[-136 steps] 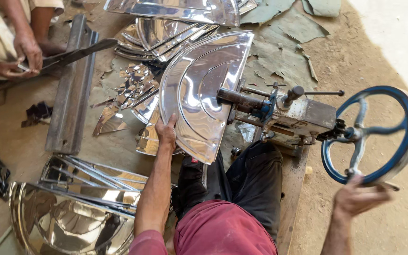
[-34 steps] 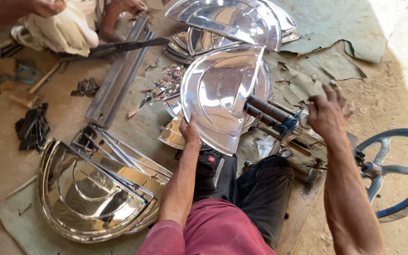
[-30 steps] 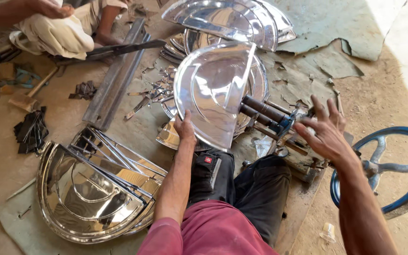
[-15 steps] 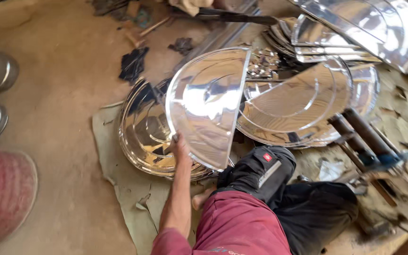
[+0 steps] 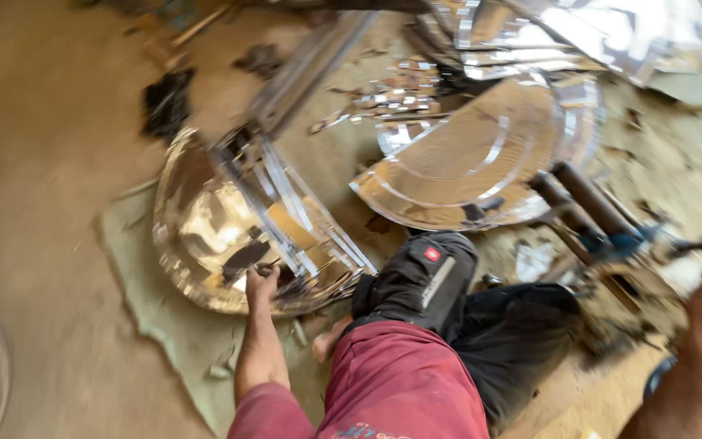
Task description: The person sits on the floor and uses a manual metal bending machine to shape the edges of semi-circular stainless steel panels. They repeatedly place each panel into the machine, turn the handwheel to bend the edge, and then remove the finished piece to place it on a growing stack.
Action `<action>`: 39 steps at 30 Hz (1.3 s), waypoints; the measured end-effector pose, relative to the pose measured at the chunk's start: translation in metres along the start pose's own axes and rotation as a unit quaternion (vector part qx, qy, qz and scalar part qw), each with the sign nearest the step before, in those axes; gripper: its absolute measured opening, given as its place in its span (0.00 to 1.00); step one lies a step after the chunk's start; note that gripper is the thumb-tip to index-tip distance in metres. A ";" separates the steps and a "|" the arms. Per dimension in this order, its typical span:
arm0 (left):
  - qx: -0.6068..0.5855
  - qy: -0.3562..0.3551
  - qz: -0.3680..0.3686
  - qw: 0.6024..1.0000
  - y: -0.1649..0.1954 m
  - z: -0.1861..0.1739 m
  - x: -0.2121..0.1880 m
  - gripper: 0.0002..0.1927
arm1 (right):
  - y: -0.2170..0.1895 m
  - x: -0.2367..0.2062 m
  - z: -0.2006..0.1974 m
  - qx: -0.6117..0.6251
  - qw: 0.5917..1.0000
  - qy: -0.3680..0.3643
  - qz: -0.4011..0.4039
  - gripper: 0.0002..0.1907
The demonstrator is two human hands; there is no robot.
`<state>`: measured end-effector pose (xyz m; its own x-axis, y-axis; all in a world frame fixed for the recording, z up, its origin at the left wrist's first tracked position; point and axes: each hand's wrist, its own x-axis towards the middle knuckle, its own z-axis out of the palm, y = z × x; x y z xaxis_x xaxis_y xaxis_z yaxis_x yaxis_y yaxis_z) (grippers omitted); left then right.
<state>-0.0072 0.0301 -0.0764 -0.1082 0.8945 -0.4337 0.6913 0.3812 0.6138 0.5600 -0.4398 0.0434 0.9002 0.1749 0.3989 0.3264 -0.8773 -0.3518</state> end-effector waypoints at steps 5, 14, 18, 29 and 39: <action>0.111 0.123 0.162 0.973 0.075 0.120 -0.023 0.31 | 0.000 0.017 -0.007 -0.019 0.999 0.049 -0.012 0.32; -0.335 -0.240 -0.162 0.897 0.216 0.255 -0.065 0.42 | -0.027 0.019 -0.026 0.035 0.999 0.025 0.005 0.35; -0.410 -0.243 -0.218 0.852 0.234 0.259 -0.059 0.33 | -0.034 0.021 -0.029 0.015 0.999 0.042 -0.006 0.35; -0.550 -0.423 0.019 0.720 0.281 0.249 -0.033 0.08 | -0.029 0.019 -0.024 0.003 1.000 0.025 0.019 0.38; -0.327 -0.190 0.480 0.792 0.323 0.093 -0.070 0.14 | -0.071 0.003 -0.053 0.040 0.988 0.133 -0.069 0.21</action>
<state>0.2905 0.0695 0.0907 0.5518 0.7580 0.3477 -0.2053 -0.2807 0.9376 0.5245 -0.4003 0.1142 0.7413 0.1571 0.6526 0.4716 -0.8138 -0.3397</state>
